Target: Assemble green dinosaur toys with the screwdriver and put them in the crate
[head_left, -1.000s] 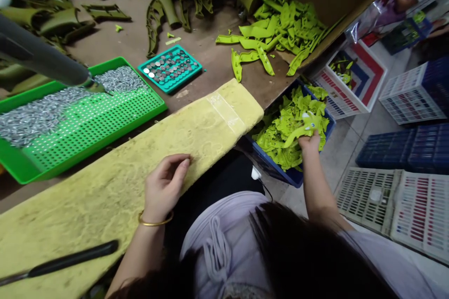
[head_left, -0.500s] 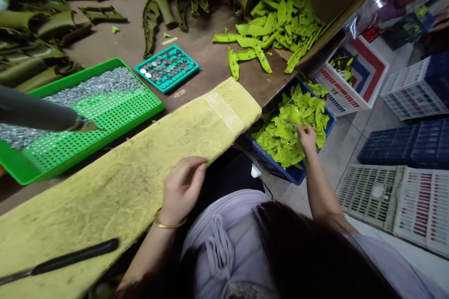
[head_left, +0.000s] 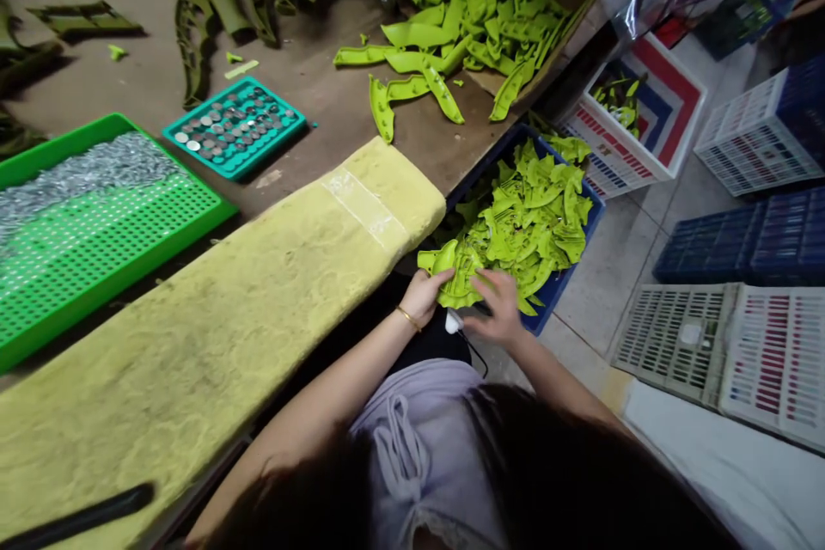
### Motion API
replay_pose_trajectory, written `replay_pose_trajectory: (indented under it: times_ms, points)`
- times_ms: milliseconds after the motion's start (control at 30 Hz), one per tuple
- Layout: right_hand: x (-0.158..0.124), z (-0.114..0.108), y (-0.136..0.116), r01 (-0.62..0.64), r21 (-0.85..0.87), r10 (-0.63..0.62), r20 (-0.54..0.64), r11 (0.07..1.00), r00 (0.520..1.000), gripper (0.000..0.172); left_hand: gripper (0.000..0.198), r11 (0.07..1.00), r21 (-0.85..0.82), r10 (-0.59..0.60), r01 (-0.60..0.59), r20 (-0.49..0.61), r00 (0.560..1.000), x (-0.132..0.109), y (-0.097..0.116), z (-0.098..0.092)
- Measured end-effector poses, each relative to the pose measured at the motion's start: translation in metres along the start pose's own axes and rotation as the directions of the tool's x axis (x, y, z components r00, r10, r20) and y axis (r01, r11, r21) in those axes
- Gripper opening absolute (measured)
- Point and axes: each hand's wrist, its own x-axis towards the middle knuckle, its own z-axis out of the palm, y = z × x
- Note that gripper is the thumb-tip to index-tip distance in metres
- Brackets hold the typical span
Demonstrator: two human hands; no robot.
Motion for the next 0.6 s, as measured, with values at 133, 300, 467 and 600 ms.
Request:
replay_pose_trajectory:
  times_ms: [133,300,467,600]
  points:
    - [0.054,-0.046,-0.009,-0.140,0.127,0.157,-0.133,0.982,0.979,0.041,0.044,0.997,-0.076,-0.009,0.016,0.094,0.996,-0.035,0.026,-0.003]
    - [0.123,-0.036,-0.053,-0.276,0.443,0.089,0.397,0.853,0.913,0.032,0.038,0.986,-0.068,0.156,-0.154,0.017,0.988,-0.081,0.064,-0.020]
    - [0.149,-0.007,-0.124,0.164,0.458,-0.372,0.409,0.873,0.833,0.016,0.042,0.941,0.015,0.330,-0.337,-0.242,0.912,-0.125,0.103,-0.069]
    - [0.190,0.030,-0.171,0.433,0.513,-0.669,0.522,0.742,0.529,0.020,0.051,0.853,0.053,0.484,-0.520,-0.457,0.747,-0.145,0.126,-0.114]
